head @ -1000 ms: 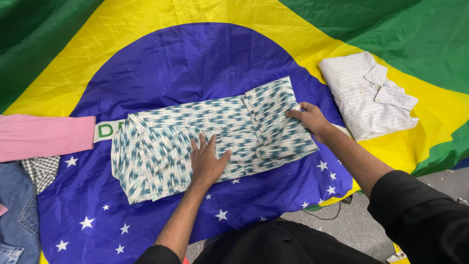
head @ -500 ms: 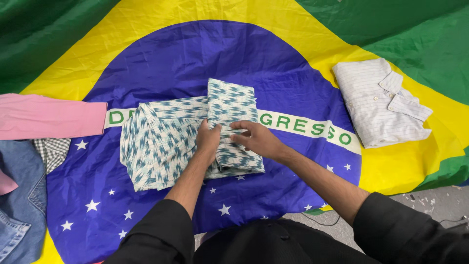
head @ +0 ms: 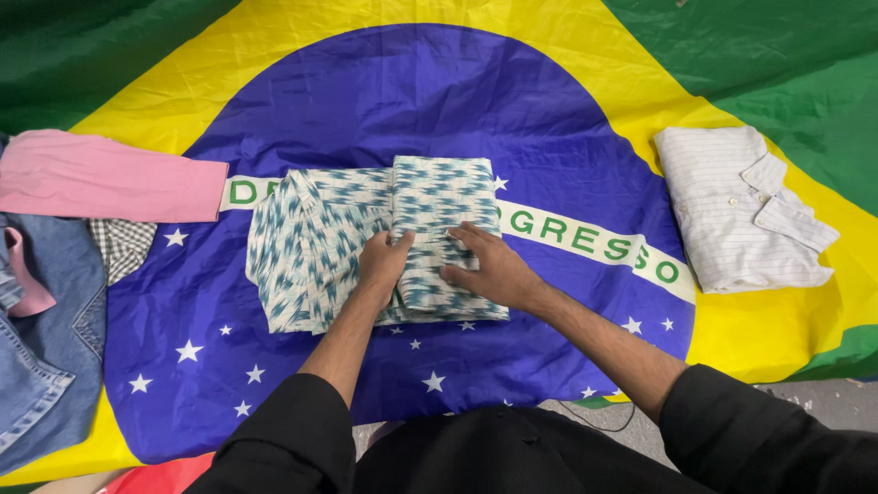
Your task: The person folds a patterned short-sleeved shirt, then a pair of light-wash denim jeans, and finally a pink long-sleeved shirt on a Brazilian flag spread on the floor. Each item is folded into a neat rectangle and placed aside.
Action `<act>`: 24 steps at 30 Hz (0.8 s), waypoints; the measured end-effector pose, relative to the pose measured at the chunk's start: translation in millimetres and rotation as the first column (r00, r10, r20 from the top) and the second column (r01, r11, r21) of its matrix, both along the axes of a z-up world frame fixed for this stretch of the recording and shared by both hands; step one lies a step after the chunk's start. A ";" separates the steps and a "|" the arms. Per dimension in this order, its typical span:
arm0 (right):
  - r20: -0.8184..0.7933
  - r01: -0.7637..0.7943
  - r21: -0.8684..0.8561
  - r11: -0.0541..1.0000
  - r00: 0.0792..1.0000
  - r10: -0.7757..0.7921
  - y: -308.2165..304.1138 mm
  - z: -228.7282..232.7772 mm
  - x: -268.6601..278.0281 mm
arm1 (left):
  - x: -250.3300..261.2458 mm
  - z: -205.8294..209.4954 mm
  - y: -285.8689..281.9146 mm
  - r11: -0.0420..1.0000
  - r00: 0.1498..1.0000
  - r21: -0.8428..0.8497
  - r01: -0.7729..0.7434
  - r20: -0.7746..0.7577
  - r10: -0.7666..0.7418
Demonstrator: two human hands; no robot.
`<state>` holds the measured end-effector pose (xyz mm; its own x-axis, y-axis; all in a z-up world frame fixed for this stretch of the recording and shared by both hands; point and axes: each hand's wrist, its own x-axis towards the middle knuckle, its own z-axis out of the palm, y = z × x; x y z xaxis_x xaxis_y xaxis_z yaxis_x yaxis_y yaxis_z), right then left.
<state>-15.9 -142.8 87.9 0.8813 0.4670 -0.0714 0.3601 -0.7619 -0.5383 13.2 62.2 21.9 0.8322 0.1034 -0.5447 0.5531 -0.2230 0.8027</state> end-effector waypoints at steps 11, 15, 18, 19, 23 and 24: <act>-0.430 0.702 0.457 0.547 0.712 -0.555 -42.9 25.4 37.2 | -42.0 42.9 19.5 0.978 0.896 0.206 -0.027 0.439 -0.068; -0.586 0.811 0.393 0.432 0.583 -0.562 -101.1 26.3 34.6 | -65.7 30.0 65.9 0.799 0.954 0.536 -0.273 0.257 0.154; -0.681 0.827 0.427 0.366 0.560 -0.472 -141.8 23.2 30.3 | -71.7 23.1 88.5 0.765 0.985 0.622 -0.166 0.134 0.104; -0.711 0.850 0.393 0.350 0.522 -0.471 -153.3 19.8 28.2 | -68.9 20.7 92.5 0.804 0.995 0.587 -0.099 0.036 0.097; -0.793 0.927 0.251 0.279 0.362 -0.491 -192.9 0.0 17.9 | -64.0 4.9 97.3 0.887 0.998 0.462 -0.002 -0.053 0.030; -0.791 0.932 0.230 0.282 0.347 -0.504 -199.5 -5.4 14.5 | -62.7 0.4 97.9 0.952 0.987 0.280 -0.122 -0.067 0.147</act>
